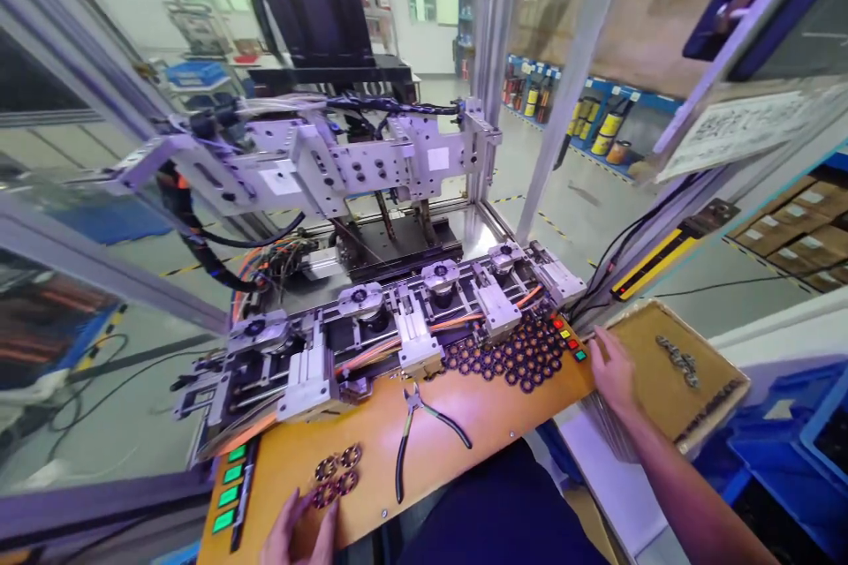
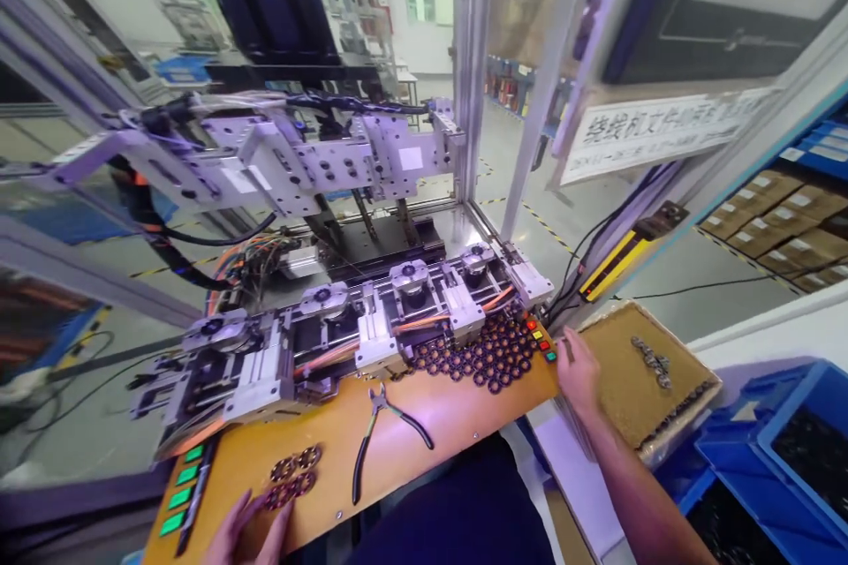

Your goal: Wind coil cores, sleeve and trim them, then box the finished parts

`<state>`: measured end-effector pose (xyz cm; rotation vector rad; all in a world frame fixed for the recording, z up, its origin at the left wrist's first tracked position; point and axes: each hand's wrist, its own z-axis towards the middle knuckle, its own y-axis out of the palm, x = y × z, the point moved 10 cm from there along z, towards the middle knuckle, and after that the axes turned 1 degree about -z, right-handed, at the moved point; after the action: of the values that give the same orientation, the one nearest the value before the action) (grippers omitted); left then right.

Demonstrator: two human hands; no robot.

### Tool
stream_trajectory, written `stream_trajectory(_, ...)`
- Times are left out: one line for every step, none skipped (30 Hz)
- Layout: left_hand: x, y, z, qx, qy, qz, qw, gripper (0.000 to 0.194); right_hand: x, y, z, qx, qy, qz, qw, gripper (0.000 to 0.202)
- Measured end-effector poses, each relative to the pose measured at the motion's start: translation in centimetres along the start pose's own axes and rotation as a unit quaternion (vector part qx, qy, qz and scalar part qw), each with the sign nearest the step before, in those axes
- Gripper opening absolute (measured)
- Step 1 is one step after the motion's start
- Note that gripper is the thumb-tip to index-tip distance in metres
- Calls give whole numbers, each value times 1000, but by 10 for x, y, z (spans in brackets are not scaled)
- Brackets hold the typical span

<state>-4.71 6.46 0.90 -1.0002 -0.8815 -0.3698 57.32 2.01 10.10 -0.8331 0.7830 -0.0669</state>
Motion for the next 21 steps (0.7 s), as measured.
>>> stream_trajectory(3, 2, -1, -13, 0, -1, 1000, 71, 19, 4, -8, -13, 37, -1, 999, 46)
stream_trajectory(7, 5, -1, -29, 1, -3, 1000, 74, 35, 10, -14, -29, 71, -2, 997, 43)
stream_trajectory(10, 6, -1, -41, 2, -6, 999, 77, 48, 17, -18, -49, 102, -3, 994, 40)
stream_trajectory(12, 6, -2, -48, 1, -7, 999, 79, 58, 24, -20, -68, 130, -3, 989, 37)
stream_trajectory(13, 5, -2, -52, -2, -7, 999, 81, 66, 30, -22, -84, 153, -2, 985, 35)
stream_trajectory(13, 4, -2, -53, -6, -7, 999, 82, 71, 34, -22, -98, 172, 0, 980, 33)
stream_trajectory(12, 1, -3, -51, -11, -5, 999, 82, 74, 37, -22, -109, 187, 3, 976, 32)
stream_trajectory(11, -2, -3, -49, -17, -3, 999, 83, 75, 39, -22, -117, 197, 7, 973, 31)
stream_trajectory(10, -6, -4, -43, -23, 1, 999, 83, 74, 39, -21, -121, 205, 11, 971, 31)
stream_trajectory(10, -11, -5, -36, -28, 5, 999, 83, 73, 38, -20, -124, 209, 15, 970, 31)
stream_trajectory(9, -16, -5, -26, -33, 6, 999, 83, 71, 36, -19, -125, 210, 19, 970, 32)
stream_trajectory(8, -21, -6, -17, -39, 2, 999, 83, 68, 34, -17, -124, 210, 21, 970, 31)
stream_trajectory(5, -25, -7, -9, -49, -12, 999, 82, 65, 31, -14, -123, 208, 21, 970, 30)
stream_trajectory(1, -28, -7, -3, -63, -35, 997, 81, 63, 30, -11, -122, 206, 18, 971, 29)
stream_trajectory(-5, -29, -8, 0, -80, -65, 995, 81, 61, 30, -7, -122, 204, 12, 971, 29)
stream_trajectory(-12, -28, -8, 0, -99, -100, 990, 80, 61, 32, -4, -123, 204, 2, 971, 29)
stream_trajectory(-21, -25, -7, -1, -117, -133, 984, 79, 61, 35, -1, -123, 203, -11, 971, 30)
stream_trajectory(-29, -22, -7, -3, -130, -163, 978, 79, 63, 40, 2, -121, 204, -25, 971, 32)
stream_trajectory(-38, -19, -5, 0, -136, -187, 973, 80, 65, 45, 3, -116, 205, -40, 971, 35)
stream_trajectory(-45, -16, -3, 2, -136, -206, 969, 81, 69, 51, 3, -110, 207, -54, 971, 38)
stream_trajectory(-51, -13, 0, 3, -131, -219, 967, 82, 74, 57, 2, -103, 208, -66, 970, 41)
